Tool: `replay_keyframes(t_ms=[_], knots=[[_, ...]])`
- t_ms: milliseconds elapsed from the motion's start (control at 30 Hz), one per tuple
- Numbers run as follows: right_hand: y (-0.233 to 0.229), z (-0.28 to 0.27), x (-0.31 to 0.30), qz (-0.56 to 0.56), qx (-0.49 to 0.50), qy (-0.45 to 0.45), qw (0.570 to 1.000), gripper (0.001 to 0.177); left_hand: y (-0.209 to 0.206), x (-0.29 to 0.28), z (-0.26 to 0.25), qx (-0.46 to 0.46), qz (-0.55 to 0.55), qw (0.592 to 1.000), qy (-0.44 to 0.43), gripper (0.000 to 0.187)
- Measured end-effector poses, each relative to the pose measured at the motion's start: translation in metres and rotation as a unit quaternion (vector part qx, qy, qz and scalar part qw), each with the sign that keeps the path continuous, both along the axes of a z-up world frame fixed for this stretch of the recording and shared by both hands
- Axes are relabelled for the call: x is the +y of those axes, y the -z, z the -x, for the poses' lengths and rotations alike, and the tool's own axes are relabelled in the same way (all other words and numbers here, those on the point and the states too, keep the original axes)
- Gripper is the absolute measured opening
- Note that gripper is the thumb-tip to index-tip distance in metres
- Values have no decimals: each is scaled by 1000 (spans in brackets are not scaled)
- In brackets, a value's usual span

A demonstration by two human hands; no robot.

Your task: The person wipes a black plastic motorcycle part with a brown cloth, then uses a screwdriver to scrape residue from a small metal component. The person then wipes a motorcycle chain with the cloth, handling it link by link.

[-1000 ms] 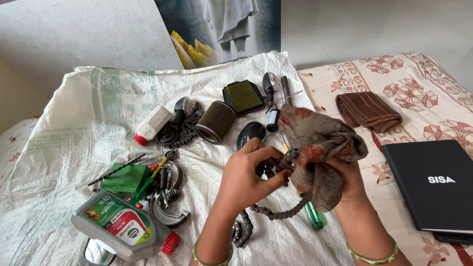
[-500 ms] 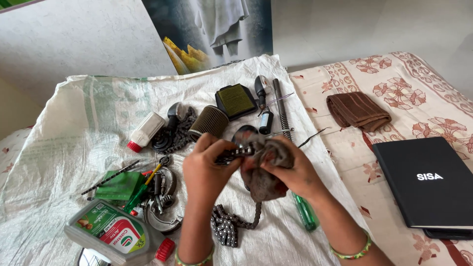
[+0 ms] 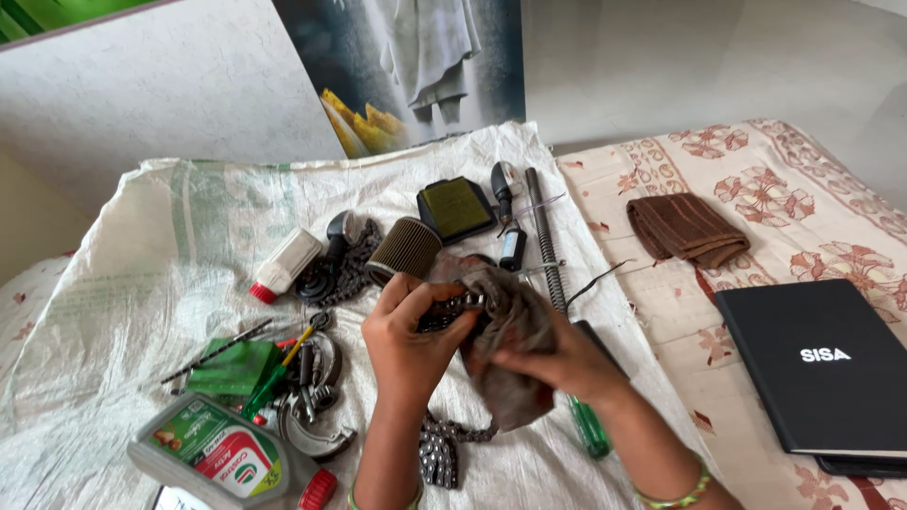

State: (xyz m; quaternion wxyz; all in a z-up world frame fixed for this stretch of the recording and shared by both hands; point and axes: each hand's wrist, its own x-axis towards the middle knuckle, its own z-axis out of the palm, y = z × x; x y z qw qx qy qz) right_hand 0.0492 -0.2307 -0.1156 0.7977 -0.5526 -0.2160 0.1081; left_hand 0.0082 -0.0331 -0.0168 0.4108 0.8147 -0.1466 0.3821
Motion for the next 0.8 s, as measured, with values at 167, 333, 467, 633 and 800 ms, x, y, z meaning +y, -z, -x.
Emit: replay_keyframes(t_ms=[167, 333, 467, 633, 800], knots=[[9, 13, 25, 36, 82, -72, 993, 80, -1, 13, 5, -81, 35, 996, 4, 32], [14, 20, 37, 336, 64, -168, 924, 73, 1, 49, 11, -140, 168, 970, -105, 32], [12, 16, 29, 244, 52, -181, 951, 74, 1, 77, 13, -190, 255, 939, -128, 27], [0, 17, -8, -53, -80, -49, 994, 69, -8, 97, 15, -189, 387, 901, -51, 21], [-20, 36, -34, -56, -186, 160, 968, 51, -11, 87, 17, -134, 364, 919, -63, 24]])
